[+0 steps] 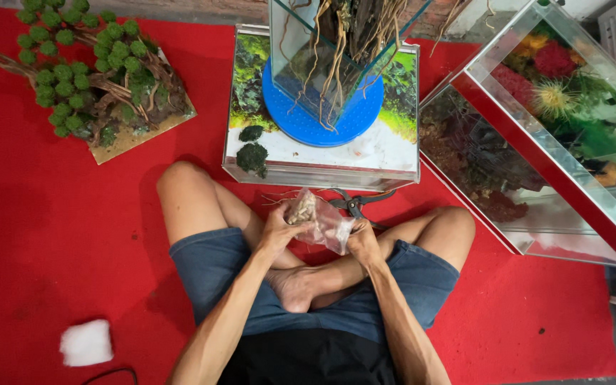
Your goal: The person sits on the floor and works on a bonsai tree placed in a glass container. They use pliers to cut small twigs and apply glue from a white bottle to attach them to the tree's roots and trunk.
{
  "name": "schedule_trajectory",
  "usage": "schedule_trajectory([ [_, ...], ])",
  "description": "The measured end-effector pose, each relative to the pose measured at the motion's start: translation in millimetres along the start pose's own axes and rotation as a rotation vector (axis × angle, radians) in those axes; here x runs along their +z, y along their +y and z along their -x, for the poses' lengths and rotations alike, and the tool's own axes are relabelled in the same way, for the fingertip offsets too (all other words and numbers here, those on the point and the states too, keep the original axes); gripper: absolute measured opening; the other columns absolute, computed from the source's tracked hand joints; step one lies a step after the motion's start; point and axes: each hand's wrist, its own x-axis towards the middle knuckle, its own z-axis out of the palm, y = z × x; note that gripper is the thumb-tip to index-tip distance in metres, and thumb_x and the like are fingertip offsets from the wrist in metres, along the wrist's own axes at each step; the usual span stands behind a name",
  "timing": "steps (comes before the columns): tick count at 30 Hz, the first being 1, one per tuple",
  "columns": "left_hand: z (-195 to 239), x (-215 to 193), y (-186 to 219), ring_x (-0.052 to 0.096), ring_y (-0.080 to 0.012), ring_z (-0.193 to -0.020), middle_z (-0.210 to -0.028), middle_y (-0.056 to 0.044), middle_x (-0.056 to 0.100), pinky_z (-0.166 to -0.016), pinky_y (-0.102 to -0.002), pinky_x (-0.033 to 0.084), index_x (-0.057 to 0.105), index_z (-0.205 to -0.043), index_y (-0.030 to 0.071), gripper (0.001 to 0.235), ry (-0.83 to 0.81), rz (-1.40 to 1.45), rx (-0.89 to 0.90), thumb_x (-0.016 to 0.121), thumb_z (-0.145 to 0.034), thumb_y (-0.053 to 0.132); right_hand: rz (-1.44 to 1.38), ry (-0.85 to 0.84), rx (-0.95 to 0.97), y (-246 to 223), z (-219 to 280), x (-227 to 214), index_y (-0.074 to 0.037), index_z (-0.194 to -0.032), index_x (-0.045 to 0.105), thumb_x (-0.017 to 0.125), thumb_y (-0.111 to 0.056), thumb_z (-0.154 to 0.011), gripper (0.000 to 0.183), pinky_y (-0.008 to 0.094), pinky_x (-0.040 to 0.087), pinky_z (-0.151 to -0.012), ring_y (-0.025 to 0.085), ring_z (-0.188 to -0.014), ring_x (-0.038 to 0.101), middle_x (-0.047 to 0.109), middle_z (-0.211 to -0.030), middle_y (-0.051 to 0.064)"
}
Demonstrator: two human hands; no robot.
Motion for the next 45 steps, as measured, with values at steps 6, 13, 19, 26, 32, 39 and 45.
schedule_trajectory([
  [6,40,22,64,0.070,-0.0268,-0.098,-0.108,-0.018,0.074,-0.072,-0.034,0.066,0.071,-0.123,0.000,0.075,0.025,0.115,-0.074,0.106,-0.057,0.005,-0.688,0.348,0.356,-34,12,32,-0.005,-0.060,0.043,0.056,0.012,-0.067,0.023,0.016,0.043,-0.069,0.009,-0.054,0.053,0.043,-0.052,-0.001],
  [13,10,11,9,0.070,-0.0256,-0.099,-0.108,-0.016,0.073,-0.075,-0.034,0.066,0.070,-0.125,-0.002,0.078,0.030,0.116,-0.064,0.108,-0.058,0.010,0.297,0.263,-0.060,86,-10,-26,-0.008,-0.056,0.076,0.092,-0.001,-0.074,0.025,0.020,0.047,-0.070,0.005,-0.059,0.051,0.064,-0.051,-0.001],
  [19,20,23,38,0.074,-0.0270,-0.098,-0.108,-0.015,0.074,-0.073,-0.038,0.067,0.074,-0.124,0.003,0.064,0.085,0.031,-0.069,0.103,-0.071,0.023,0.323,0.305,-0.041,57,-8,-16,-0.011,-0.071,0.084,0.089,-0.002,-0.071,0.011,0.024,0.056,-0.064,0.004,-0.065,0.063,0.075,-0.060,0.002],
  [26,-2,0,53,0.077,-0.0340,-0.079,-0.102,-0.019,0.071,-0.059,-0.047,0.068,0.067,-0.119,0.002,0.043,0.280,0.225,-0.093,0.088,-0.092,0.029,0.246,0.551,-0.126,32,-4,-35,-0.009,-0.105,0.086,0.086,-0.001,-0.087,0.020,0.027,0.063,-0.077,0.009,-0.082,0.074,0.083,-0.090,0.010],
  [32,-45,2,60,0.074,-0.0196,-0.063,-0.089,-0.012,0.072,-0.047,-0.027,0.061,0.065,-0.104,0.007,0.027,0.332,0.252,-0.042,0.078,-0.100,0.029,0.060,0.638,-0.197,46,-10,-54,0.003,-0.108,0.077,0.084,0.001,-0.092,0.018,0.033,0.065,-0.061,0.018,-0.066,0.074,0.079,-0.087,0.017],
  [39,-134,-24,-6,0.077,-0.0328,-0.106,-0.106,-0.015,0.081,-0.083,-0.047,0.061,0.082,-0.105,0.008,0.038,0.311,-0.320,-0.011,0.084,-0.089,0.042,0.117,0.495,-0.133,69,-17,-60,0.000,-0.097,0.074,0.064,0.012,-0.089,0.017,0.035,0.061,-0.051,0.024,-0.050,0.071,0.073,-0.068,0.018],
  [45,-148,-35,-11,0.076,-0.0379,-0.106,-0.099,-0.012,0.081,-0.089,-0.052,0.061,0.083,-0.096,0.013,0.035,0.272,-0.637,0.039,0.080,-0.090,0.047,-0.028,0.363,-0.024,68,-14,-51,0.012,-0.128,0.059,0.061,0.016,-0.094,0.035,0.046,0.069,-0.072,0.033,-0.082,0.078,0.076,-0.097,0.031],
])
